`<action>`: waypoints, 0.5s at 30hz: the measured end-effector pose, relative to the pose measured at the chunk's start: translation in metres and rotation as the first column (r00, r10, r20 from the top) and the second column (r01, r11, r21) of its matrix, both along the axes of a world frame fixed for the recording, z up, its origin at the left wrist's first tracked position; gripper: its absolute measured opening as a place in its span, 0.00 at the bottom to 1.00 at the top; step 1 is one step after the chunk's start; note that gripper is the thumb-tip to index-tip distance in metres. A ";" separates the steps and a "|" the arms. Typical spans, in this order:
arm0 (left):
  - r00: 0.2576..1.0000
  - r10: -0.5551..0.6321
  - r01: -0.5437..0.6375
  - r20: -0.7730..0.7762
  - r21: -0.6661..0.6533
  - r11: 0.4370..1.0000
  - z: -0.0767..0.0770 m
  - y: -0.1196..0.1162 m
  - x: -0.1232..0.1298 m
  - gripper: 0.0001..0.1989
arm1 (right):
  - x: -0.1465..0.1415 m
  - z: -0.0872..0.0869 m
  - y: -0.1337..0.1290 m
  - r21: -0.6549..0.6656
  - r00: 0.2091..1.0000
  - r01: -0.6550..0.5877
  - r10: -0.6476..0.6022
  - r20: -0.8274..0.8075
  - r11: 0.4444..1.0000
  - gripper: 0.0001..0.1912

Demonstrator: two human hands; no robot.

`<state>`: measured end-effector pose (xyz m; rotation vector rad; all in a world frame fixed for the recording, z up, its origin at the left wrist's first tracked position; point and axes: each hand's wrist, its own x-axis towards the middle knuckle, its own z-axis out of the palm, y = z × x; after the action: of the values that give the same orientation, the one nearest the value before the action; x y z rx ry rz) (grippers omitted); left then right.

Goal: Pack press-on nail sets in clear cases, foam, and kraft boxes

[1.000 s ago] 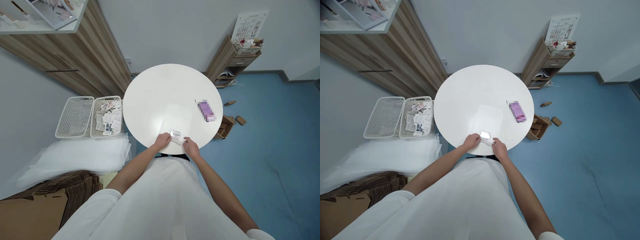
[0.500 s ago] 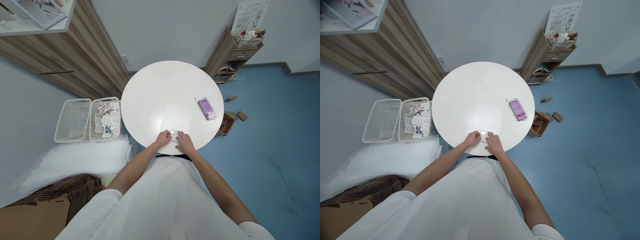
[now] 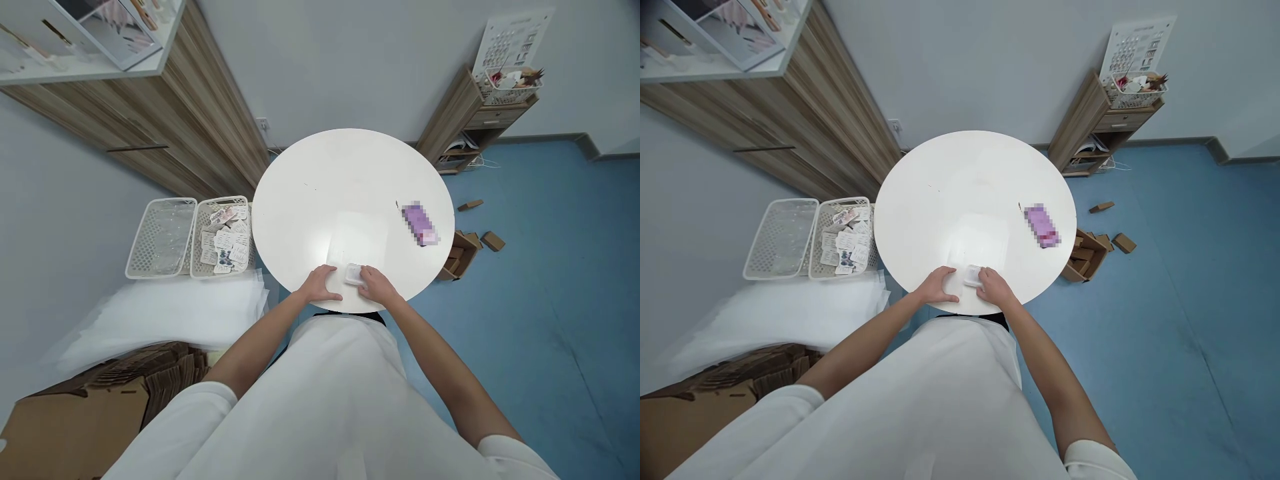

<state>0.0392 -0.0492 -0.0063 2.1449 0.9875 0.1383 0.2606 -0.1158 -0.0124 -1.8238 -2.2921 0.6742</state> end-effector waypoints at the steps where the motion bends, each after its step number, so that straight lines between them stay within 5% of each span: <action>1: 0.999 -0.041 0.041 -0.009 0.030 0.999 0.002 -0.001 -0.002 0.47 | 0.001 0.003 -0.001 -0.028 1.000 -0.007 0.006 -0.015 1.000 0.15; 4: 0.987 -0.155 0.158 -0.031 0.126 0.979 0.006 -0.005 -0.003 0.49 | 0.000 0.009 -0.005 -0.109 0.999 -0.010 0.004 -0.053 0.994 0.13; 6: 0.983 -0.180 0.183 -0.033 0.158 0.970 0.005 -0.006 0.001 0.41 | -0.002 0.010 -0.008 -0.131 0.996 0.004 -0.015 -0.082 0.991 0.14; 10: 0.993 -0.115 0.110 0.026 0.137 0.984 -0.002 -0.004 0.014 0.18 | -0.003 0.010 -0.009 -0.072 0.977 0.077 -0.090 -0.193 0.994 0.15; 15: 0.993 -0.072 0.064 0.097 0.089 0.994 -0.005 0.001 0.023 0.13 | 0.003 0.015 -0.006 -0.072 0.929 0.167 -0.181 -0.321 0.983 0.14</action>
<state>0.0624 -0.0478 -0.0112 2.2243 0.8641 0.2567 0.2637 -0.1222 0.0026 -1.7515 -1.8938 0.9236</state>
